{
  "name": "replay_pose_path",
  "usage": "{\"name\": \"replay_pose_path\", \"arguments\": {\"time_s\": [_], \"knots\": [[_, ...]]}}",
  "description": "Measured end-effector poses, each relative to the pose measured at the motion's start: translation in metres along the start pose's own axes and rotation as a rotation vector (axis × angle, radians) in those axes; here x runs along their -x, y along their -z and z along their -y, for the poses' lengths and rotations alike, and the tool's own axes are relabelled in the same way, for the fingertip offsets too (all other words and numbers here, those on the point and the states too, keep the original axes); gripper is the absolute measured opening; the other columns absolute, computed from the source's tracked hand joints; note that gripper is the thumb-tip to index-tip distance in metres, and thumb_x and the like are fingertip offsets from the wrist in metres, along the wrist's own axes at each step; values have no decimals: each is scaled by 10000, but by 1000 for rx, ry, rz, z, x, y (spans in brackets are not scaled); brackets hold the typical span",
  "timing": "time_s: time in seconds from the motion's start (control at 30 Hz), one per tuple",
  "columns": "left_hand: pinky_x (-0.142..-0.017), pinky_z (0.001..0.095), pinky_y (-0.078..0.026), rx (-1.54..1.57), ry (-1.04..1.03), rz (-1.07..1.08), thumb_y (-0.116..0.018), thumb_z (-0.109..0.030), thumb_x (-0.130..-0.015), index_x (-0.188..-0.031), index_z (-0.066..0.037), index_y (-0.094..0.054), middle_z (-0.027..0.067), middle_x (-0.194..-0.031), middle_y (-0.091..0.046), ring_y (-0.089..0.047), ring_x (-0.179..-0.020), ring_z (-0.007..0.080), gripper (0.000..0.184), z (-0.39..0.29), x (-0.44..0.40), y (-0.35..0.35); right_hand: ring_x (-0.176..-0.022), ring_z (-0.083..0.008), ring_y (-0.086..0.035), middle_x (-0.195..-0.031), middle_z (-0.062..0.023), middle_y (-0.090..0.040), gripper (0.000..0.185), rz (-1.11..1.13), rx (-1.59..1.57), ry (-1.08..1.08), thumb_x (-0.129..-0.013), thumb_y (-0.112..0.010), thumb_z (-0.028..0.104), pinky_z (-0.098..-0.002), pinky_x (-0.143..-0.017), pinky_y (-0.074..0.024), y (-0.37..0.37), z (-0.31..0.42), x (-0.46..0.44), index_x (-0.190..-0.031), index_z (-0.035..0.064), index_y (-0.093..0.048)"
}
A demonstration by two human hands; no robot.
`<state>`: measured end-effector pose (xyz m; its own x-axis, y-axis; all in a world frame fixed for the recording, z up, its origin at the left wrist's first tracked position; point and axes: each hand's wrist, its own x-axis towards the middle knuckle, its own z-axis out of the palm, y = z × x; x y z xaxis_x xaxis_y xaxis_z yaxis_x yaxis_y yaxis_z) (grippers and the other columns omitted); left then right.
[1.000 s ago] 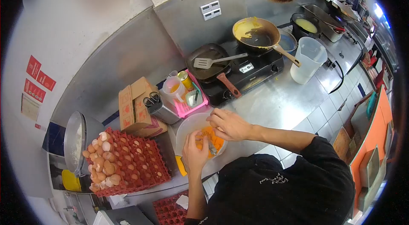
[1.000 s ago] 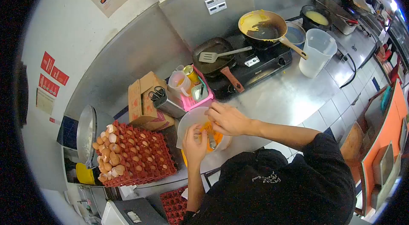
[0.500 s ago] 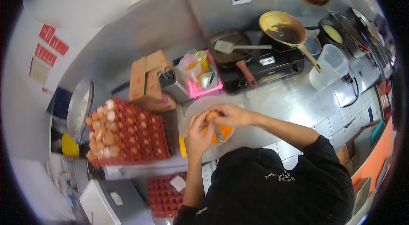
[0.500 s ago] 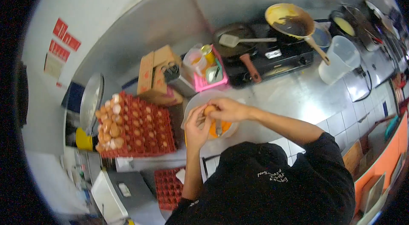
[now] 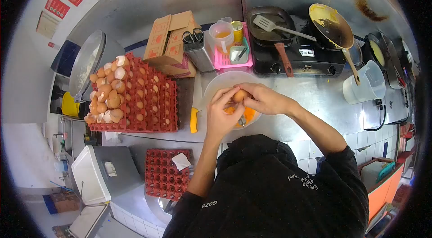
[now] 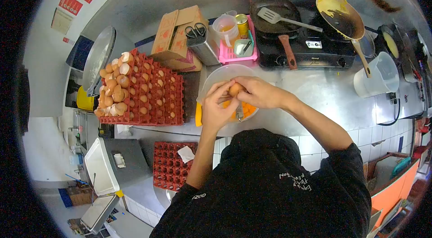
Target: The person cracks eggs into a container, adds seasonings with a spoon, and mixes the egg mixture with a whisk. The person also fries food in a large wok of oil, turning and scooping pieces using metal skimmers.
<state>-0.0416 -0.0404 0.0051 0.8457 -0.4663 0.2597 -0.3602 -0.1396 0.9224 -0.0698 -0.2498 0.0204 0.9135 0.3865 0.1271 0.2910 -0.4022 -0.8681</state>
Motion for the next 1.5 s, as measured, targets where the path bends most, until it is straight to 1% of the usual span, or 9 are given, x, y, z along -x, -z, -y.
{"name": "replay_pose_path", "arguments": {"time_s": [0.23, 0.43, 0.53, 0.6, 0.77, 0.9, 1.1, 1.33, 1.5], "knots": [[-869, 366, -647, -254, -179, -104, -766, -4, -831, -1274, -7, -742, 145, -1220, -714, -766, -1031, 295, 443, 0, -2, 13, -1197, -414, -623, -1366, -245, -619, 584, -50, 315, 170, -928, -597, 55, -476, -1069, -491, 7, 5, -3, -1497, -48, -520], [-887, 375, -613, -615, -248, -56, -775, -9, -831, -1217, -53, -765, 119, -1238, -686, -743, -1055, 297, 389, -12, -3, 42, -1220, -347, -631, -1345, -171, -650, 703, -179, 982, 206, -933, -611, 111, -438, -1070, -488, 19, 24, 2, -1619, 92, -457], [-920, 358, -616, -67, -59, -81, -786, -60, -920, -1243, -34, -706, 102, -1262, -682, -735, -1090, 227, 334, 6, -6, 34, -1194, -344, -644, -1366, -168, -644, 716, -155, 787, 166, -866, -715, 15, -442, -1039, -508, 7, 27, 1, -1554, 96, -534], [-951, 364, -610, 290, 111, -97, -801, -123, -966, -1265, -9, -651, 99, -1260, -680, -710, -1143, 202, 353, 27, 1, 13, -1262, -377, -637, -1355, -190, -642, 710, -118, 163, 75, -872, -693, -44, -444, -1076, -508, -5, 25, -4, -1550, 78, -520], [-955, 387, -593, 184, 46, -215, -721, -195, -1030, -1271, -44, -622, 125, -1211, -693, -715, -1128, 258, 301, 16, 4, 22, -1254, -240, -647, -1320, -117, -655, 495, -136, -101, -83, -939, -726, -45, -379, -1058, -523, -1, 21, -28, -1409, 39, -595], [-915, 430, -588, -233, -188, -257, -678, -224, -1024, -1258, -65, -620, 148, -1210, -687, -713, -1086, 324, 289, 32, 10, 4, -1233, -167, -634, -1297, -75, -657, 476, -87, -261, -68, -991, -727, -3, -347, -1042, -520, 15, 78, -110, -1437, 23, -563], [-851, 513, -568, -312, -89, -97, -671, -249, -982, -1244, -64, -588, 157, -1139, -647, -689, -1013, 376, 332, 30, 12, 9, -1127, -170, -657, -1298, -90, -669, 459, 83, -49, 463, -1007, -742, 140, -352, -979, -553, -48, 182, -320, -1427, 61, -575], [-845, 508, -581, -329, -152, -111, -637, -213, -969, -1242, 7, -594, 211, -1201, -631, -658, -1054, 385, 353, 37, 15, 5, -1107, -223, -705, -1223, -124, -716, 431, 400, 401, 491, -998, -732, 285, -378, -967, -568, -156, 230, -507, -1332, 24, -656], [-818, 527, -585, -312, -66, 51, -652, -205, -942, -1225, 87, -650, 244, -1265, -640, -673, -1036, 400, 407, 49, 13, 4, -1046, -326, -750, -1113, -214, -791, 416, 191, 372, 419, -943, -748, 370, -428, -958, -568, -205, 209, -592, -1162, 19, -780]]}}
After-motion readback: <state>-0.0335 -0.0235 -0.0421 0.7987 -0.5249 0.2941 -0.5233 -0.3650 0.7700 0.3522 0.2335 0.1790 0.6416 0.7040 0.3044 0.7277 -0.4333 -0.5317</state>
